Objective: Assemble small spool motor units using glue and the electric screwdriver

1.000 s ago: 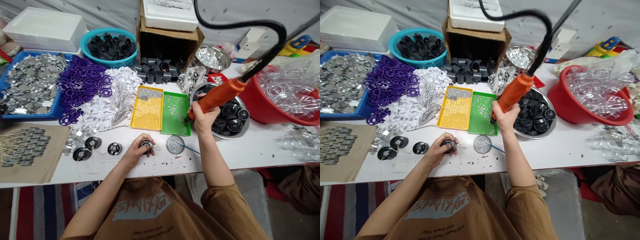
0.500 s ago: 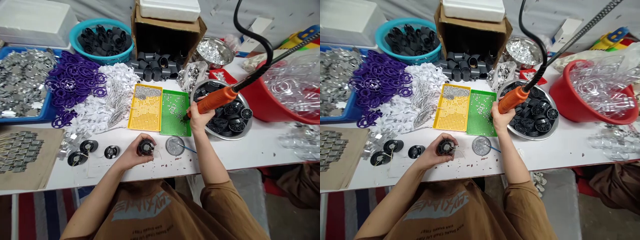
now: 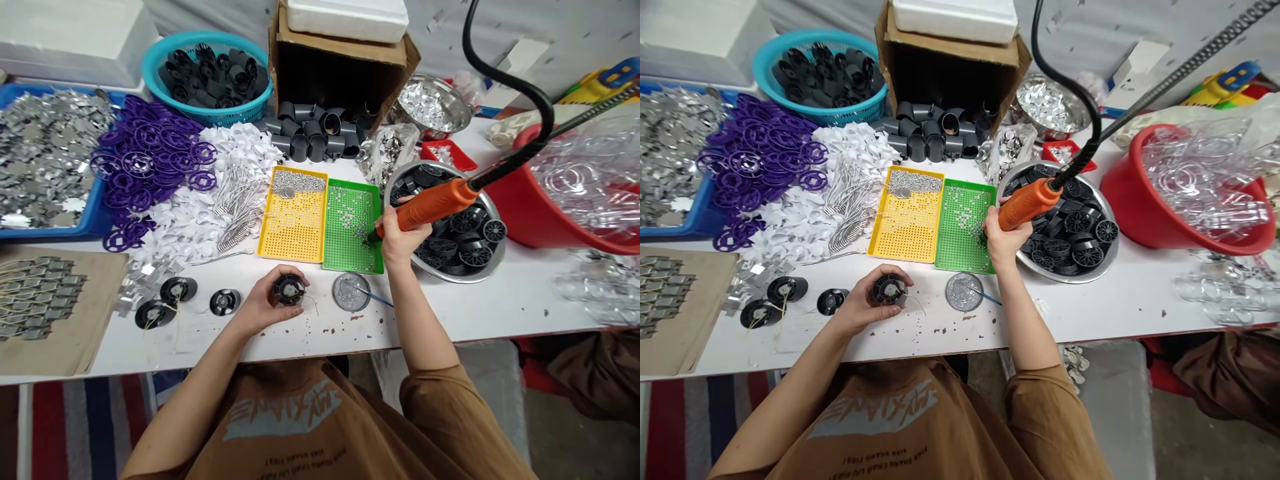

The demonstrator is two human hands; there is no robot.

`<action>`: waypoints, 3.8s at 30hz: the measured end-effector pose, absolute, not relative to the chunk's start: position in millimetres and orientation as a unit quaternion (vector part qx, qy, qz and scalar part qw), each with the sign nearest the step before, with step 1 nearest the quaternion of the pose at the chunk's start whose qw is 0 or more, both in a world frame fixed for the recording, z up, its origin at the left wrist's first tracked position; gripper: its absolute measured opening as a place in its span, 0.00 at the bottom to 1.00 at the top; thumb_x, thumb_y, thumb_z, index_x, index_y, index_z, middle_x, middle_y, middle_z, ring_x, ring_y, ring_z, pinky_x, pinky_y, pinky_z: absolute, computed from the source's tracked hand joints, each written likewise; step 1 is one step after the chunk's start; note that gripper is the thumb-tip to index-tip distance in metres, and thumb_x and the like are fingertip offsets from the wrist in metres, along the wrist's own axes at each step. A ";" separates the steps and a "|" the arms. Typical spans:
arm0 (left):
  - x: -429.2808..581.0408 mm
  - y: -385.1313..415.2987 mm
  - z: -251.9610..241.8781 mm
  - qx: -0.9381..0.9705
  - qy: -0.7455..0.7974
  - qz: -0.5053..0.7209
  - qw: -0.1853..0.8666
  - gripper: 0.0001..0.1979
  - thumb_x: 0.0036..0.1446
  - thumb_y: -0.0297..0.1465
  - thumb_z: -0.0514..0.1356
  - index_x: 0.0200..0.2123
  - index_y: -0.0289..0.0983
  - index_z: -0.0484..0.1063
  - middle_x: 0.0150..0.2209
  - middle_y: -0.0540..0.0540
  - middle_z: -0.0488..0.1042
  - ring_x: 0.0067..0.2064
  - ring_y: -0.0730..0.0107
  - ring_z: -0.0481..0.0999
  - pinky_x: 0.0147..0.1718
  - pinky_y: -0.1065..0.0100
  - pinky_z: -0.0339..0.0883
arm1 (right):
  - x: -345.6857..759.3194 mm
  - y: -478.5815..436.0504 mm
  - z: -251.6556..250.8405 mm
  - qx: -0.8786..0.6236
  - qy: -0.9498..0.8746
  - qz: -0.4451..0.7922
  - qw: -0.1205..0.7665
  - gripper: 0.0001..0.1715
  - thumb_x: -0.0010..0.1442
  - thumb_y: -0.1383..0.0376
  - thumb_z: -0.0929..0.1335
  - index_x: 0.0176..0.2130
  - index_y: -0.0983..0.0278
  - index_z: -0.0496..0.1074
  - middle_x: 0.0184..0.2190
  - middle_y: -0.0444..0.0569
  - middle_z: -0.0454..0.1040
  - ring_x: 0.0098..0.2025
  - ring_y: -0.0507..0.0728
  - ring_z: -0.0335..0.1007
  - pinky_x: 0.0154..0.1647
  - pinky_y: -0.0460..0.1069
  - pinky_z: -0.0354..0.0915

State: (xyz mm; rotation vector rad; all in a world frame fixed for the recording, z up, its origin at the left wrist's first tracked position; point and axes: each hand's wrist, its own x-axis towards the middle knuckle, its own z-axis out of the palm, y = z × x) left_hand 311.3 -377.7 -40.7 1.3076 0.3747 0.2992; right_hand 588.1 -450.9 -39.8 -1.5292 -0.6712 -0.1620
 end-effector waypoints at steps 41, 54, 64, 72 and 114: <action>277.4 -413.5 -20.4 0.832 0.055 0.101 0.543 0.40 0.45 0.15 0.57 0.62 0.43 0.60 0.64 0.42 0.59 0.66 0.59 0.59 0.64 0.56 0.55 | 445.5 -486.8 60.9 -0.445 -0.275 0.209 0.826 0.16 0.52 0.64 0.72 0.38 0.59 0.64 0.17 0.34 0.63 0.16 0.48 0.59 0.23 0.47 0.65; 277.9 -419.5 -18.0 0.878 0.069 0.074 0.468 0.41 0.46 0.14 0.54 0.64 0.44 0.55 0.67 0.43 0.54 0.67 0.61 0.56 0.64 0.58 0.56 | 441.9 -488.2 54.8 -0.473 -0.295 0.204 0.805 0.17 0.52 0.61 0.73 0.39 0.59 0.64 0.16 0.33 0.62 0.16 0.49 0.61 0.24 0.49 0.67; 278.6 -422.1 -15.0 0.881 0.071 0.066 0.463 0.41 0.47 0.14 0.54 0.64 0.45 0.55 0.67 0.44 0.54 0.67 0.61 0.56 0.65 0.58 0.56 | 442.8 -491.3 51.8 -0.467 -0.306 0.211 0.803 0.17 0.54 0.62 0.73 0.40 0.58 0.64 0.18 0.34 0.63 0.17 0.49 0.63 0.25 0.49 0.69; 280.3 -423.7 -16.0 0.890 0.076 0.053 0.447 0.40 0.46 0.14 0.55 0.63 0.43 0.57 0.67 0.43 0.54 0.67 0.61 0.57 0.64 0.58 0.57 | 442.6 -494.5 46.8 -0.473 -0.338 0.205 0.787 0.16 0.55 0.63 0.72 0.42 0.58 0.63 0.18 0.34 0.65 0.18 0.49 0.64 0.27 0.50 0.70; 290.4 -435.2 -47.3 0.744 0.182 0.149 0.625 0.16 0.36 0.25 0.62 0.33 0.37 0.64 0.30 0.53 0.67 0.31 0.74 0.67 0.31 0.72 0.62 | 419.5 -516.6 21.0 -0.415 -0.366 0.327 0.766 0.17 0.55 0.65 0.72 0.40 0.58 0.60 0.19 0.33 0.64 0.16 0.48 0.62 0.19 0.45 0.64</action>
